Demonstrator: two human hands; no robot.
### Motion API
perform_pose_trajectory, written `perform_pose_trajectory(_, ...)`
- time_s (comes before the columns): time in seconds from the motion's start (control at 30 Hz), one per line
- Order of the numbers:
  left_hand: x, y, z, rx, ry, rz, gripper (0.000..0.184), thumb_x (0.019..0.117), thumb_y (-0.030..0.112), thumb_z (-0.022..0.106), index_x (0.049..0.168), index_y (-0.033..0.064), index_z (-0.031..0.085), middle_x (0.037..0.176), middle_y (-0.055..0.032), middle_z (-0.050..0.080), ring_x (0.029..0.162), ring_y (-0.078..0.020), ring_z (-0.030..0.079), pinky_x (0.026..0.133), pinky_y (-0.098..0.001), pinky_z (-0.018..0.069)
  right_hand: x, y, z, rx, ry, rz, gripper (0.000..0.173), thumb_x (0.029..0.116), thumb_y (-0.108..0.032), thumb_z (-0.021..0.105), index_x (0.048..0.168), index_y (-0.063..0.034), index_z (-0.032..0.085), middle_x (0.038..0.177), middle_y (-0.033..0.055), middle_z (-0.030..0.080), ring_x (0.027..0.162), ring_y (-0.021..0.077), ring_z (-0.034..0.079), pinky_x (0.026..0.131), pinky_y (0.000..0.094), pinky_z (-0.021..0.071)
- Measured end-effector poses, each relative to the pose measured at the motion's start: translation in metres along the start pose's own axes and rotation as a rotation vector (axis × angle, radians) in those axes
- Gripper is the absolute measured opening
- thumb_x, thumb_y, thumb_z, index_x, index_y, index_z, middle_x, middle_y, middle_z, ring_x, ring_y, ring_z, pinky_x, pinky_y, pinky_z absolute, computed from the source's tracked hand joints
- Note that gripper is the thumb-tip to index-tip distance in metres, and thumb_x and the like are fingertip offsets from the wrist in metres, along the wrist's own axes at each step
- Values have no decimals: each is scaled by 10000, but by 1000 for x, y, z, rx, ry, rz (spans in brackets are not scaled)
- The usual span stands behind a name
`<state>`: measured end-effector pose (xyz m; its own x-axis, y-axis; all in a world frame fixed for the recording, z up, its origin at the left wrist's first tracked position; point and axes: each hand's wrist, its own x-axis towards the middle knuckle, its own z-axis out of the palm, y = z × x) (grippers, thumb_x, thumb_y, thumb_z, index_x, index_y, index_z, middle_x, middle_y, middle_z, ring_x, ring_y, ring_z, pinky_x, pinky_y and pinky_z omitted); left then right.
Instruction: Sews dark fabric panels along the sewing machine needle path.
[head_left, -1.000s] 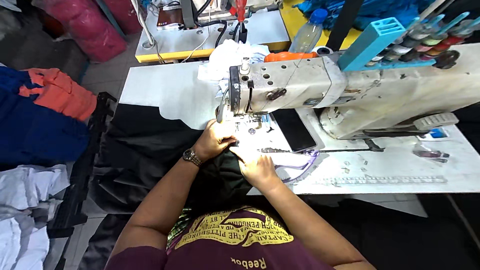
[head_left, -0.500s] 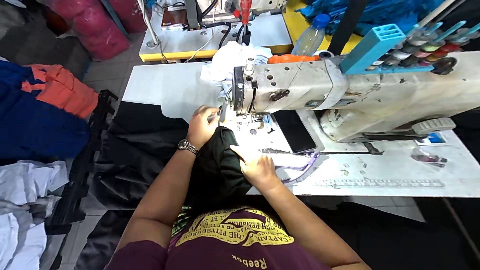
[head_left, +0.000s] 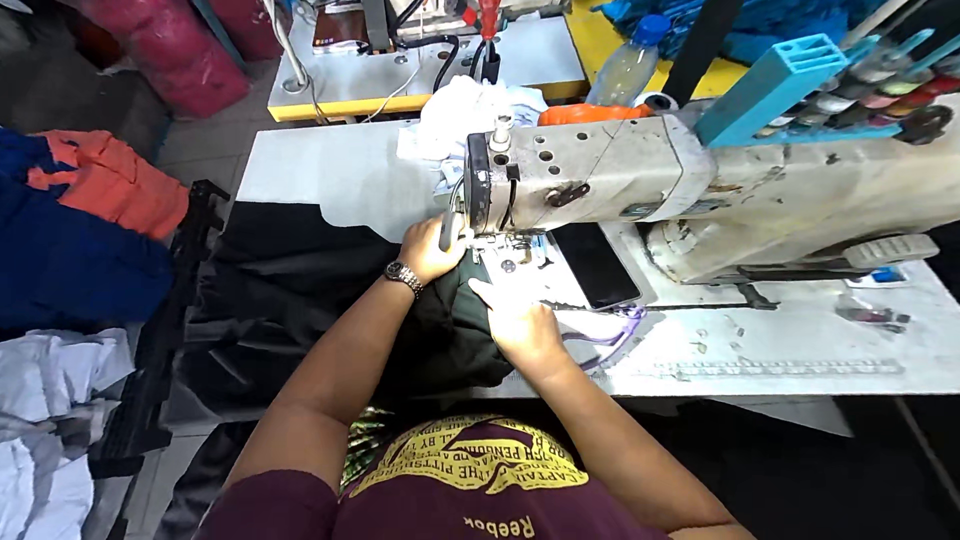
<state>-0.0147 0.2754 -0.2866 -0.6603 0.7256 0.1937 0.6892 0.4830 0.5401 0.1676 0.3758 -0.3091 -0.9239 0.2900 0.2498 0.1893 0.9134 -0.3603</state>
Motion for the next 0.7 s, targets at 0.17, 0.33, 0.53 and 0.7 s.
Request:
perform_pose_trajectory(0.17, 22, -3, 7, -15, -32, 213, 248, 898, 168, 701, 991, -63, 700, 1074, -250, 704, 1091, -361, 676, 962, -503, 515, 1, 1, 5, -63, 79, 29, 377, 958, -92, 546, 1235, -215, 771, 927, 140, 760, 676, 330, 726, 536, 503, 565)
perform_pose_trajectory(0.33, 28, 17, -11, 23, -168, 114, 343, 884, 142, 719, 1121, -101, 676, 1174, -281, 675, 1193, -372, 623, 1057, -478, 447, 3, -1, 3, -66, 84, 48, 348, 971, -116, 534, 1210, -180, 779, 860, 134, 750, 656, 316, 721, 526, 488, 562)
perform_pose_trajectory(0.53, 29, 19, -12, -50, -176, 40, 409, 854, 122, 744, 1191, -88, 645, 1180, -267, 666, 1177, -340, 625, 1024, -464, 465, 3, -4, 4, -70, 88, 53, 348, 964, -103, 550, 1216, -179, 777, 783, 123, 720, 621, 317, 704, 502, 479, 546)
perform_pose_trajectory(0.7, 30, 22, -14, -95, -238, -52, 494, 869, 97, 753, 1302, -82, 597, 1285, -268, 630, 1260, -330, 581, 1092, -450, 427, 2, -4, 6, -58, 122, 45, 332, 960, -106, 556, 1192, -163, 786, 771, 127, 717, 624, 320, 704, 509, 482, 549)
